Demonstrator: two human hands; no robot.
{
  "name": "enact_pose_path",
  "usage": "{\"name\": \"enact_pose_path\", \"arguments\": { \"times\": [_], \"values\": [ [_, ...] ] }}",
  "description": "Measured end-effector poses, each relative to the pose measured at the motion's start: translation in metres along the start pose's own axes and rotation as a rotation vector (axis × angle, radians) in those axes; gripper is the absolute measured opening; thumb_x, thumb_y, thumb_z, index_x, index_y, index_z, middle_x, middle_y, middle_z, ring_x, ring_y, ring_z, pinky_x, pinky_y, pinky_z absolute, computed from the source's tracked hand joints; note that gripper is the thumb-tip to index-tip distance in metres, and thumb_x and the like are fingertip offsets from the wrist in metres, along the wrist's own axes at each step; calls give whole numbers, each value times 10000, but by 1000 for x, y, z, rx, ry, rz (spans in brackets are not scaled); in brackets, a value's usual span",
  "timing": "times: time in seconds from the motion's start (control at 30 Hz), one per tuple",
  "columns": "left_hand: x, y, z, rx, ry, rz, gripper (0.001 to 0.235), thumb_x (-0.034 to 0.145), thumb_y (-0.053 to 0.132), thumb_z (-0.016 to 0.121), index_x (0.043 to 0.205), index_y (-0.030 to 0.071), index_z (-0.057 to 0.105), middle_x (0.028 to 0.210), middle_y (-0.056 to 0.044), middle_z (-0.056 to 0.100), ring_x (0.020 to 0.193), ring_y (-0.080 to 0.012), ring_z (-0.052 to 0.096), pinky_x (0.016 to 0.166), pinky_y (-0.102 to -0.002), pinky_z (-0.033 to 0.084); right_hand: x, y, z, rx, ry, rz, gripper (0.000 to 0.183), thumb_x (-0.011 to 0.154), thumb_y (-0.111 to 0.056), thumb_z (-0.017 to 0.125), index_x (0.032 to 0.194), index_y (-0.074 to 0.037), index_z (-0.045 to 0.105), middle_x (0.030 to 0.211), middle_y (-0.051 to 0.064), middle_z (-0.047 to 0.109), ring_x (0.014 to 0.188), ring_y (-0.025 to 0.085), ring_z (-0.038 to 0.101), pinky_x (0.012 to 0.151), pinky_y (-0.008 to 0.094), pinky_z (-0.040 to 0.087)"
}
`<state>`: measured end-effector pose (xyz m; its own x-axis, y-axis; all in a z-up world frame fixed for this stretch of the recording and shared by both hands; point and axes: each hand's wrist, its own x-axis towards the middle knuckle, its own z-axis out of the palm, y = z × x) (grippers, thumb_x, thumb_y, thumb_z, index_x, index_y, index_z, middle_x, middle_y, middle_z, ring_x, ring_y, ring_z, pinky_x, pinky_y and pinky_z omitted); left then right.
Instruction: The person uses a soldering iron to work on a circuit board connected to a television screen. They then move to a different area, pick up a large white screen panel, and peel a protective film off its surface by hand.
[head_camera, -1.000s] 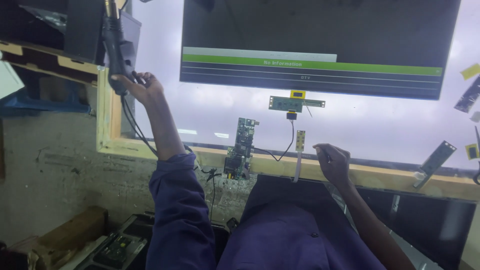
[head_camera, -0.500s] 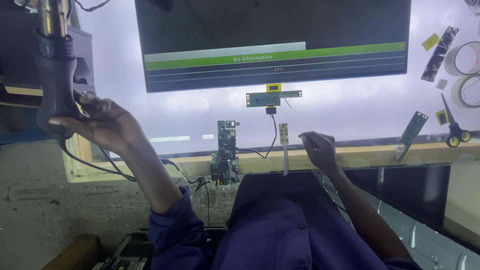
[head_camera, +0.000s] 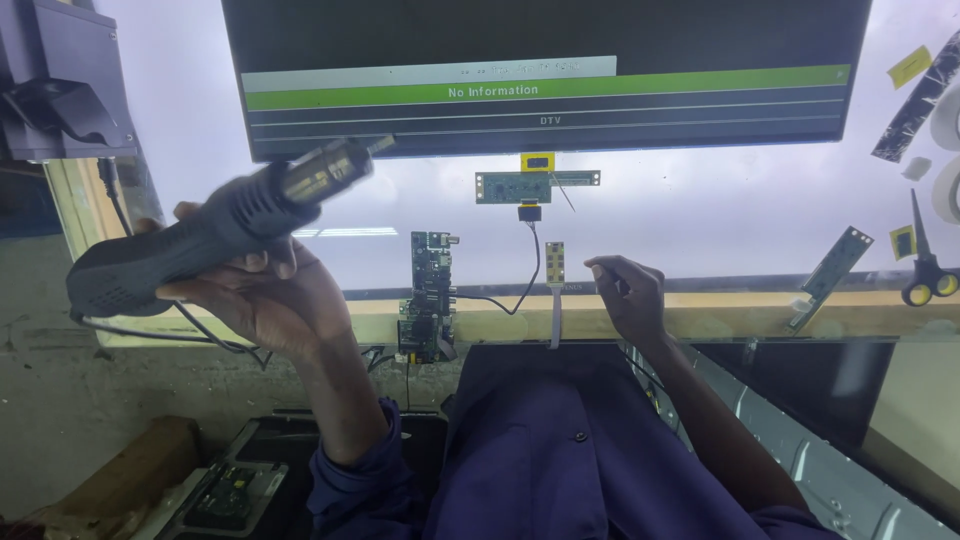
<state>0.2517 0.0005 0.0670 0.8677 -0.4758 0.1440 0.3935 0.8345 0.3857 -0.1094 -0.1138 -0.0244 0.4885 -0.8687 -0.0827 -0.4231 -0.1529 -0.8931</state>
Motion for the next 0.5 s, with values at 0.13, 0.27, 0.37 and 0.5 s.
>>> {"name": "enact_pose_path", "arguments": {
  "times": [0.13,0.27,0.37,0.5],
  "values": [
    [-15,-24,17,175,-7,-6,562,1080,411,448,1589,193,354,1520,-225,530,730,-238,666,550,-318,581,30,-20,0,-21,96,-131,107,922,10,633,975,-53,702,738,25,645,608,95,538,505,221,425],
    [-30,-50,46,552,60,13,471,1023,372,611,1441,266,421,1311,-119,615,1168,-308,576,1066,-521,440,64,-21,11,-97,192,-298,134,860,-66,774,978,-46,714,717,61,634,616,173,566,518,289,454],
    [-35,-72,71,818,88,65,476,921,371,695,1278,146,475,977,-140,641,743,-261,604,664,-395,498,81,-23,18,-144,242,-346,175,832,-111,819,983,-65,743,700,60,647,610,197,577,524,318,456],
    [-48,-90,74,1074,93,96,511,855,339,733,1170,16,493,798,-177,647,468,-244,626,410,-355,570,92,-21,21,-197,248,-398,149,836,-108,816,967,-81,748,706,33,646,638,182,611,540,298,473]
  ]
}}
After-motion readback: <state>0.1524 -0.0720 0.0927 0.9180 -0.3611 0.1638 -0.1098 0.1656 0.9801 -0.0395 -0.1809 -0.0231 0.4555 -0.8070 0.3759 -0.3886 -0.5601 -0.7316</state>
